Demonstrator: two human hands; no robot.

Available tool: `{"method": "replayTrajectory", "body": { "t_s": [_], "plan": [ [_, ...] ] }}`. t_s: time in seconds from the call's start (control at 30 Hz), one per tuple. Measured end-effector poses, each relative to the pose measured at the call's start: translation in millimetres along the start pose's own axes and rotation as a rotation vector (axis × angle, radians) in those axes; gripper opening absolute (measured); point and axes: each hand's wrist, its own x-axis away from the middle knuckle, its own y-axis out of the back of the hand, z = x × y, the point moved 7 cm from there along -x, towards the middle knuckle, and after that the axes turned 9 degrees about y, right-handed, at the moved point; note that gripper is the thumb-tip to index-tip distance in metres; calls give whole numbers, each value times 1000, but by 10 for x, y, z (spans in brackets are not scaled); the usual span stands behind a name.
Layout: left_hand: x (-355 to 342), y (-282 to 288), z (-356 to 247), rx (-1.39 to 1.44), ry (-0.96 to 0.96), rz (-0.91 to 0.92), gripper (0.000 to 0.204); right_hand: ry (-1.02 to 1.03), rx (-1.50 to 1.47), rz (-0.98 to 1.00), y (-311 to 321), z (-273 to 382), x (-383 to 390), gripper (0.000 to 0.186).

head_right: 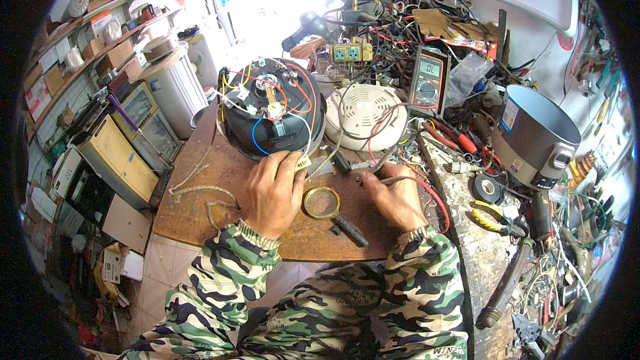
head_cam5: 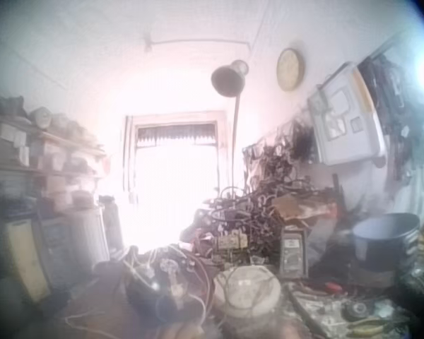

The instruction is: The person tests a small green circuit board with a multimeter, then uses a screwdriver to adjust a white plastic component. The person handles wires and tools on a cluttered workbench.

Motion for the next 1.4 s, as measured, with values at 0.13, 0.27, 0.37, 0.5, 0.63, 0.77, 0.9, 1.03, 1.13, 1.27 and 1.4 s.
{"method": "replayTrajectory", "body": {
  "t_s": [0.13, 0.27, 0.37, 0.5, 0.63, 0.77, 0.9, 1.03, 1.13, 1.27, 1.4],
  "plan": [
    [-41, -97, 33, 399, 102, 77, 42, -49, -666, -127, 19, 93, -111, 21],
    [-6, -163, 152, 737, 272, 192, 39, -75, -1131, -218, -172, 210, -247, 20],
    [-30, -135, 125, 718, 193, 209, 33, -38, -1277, -143, -394, 158, -247, 20],
    [-3, -177, 159, 761, 251, 231, 31, -84, -1279, -153, -493, 158, -141, 21],
    [34, -219, 190, 881, 298, 265, 32, -89, -1234, -201, -507, 195, -79, 21],
    [37, -223, 207, 860, 340, 283, 32, -2, -1209, -193, -534, 247, -43, 21],
    [26, -241, 192, 909, 324, 283, 34, 52, -1181, -182, -539, 283, -24, 17],
    [39, -231, 206, 899, 379, 300, 33, 53, -1182, -177, -560, 284, -16, 17],
    [21, -211, 152, 1007, 458, 307, 33, 38, -1181, -178, -562, 305, -18, 18],
    [6, -150, 157, 984, 471, 288, 34, 3, -1236, -300, -640, 374, 3, 18],
    [-3, -161, 156, 987, 471, 269, 34, 91, -1162, -303, -671, 390, 55, 23]
  ]
}}
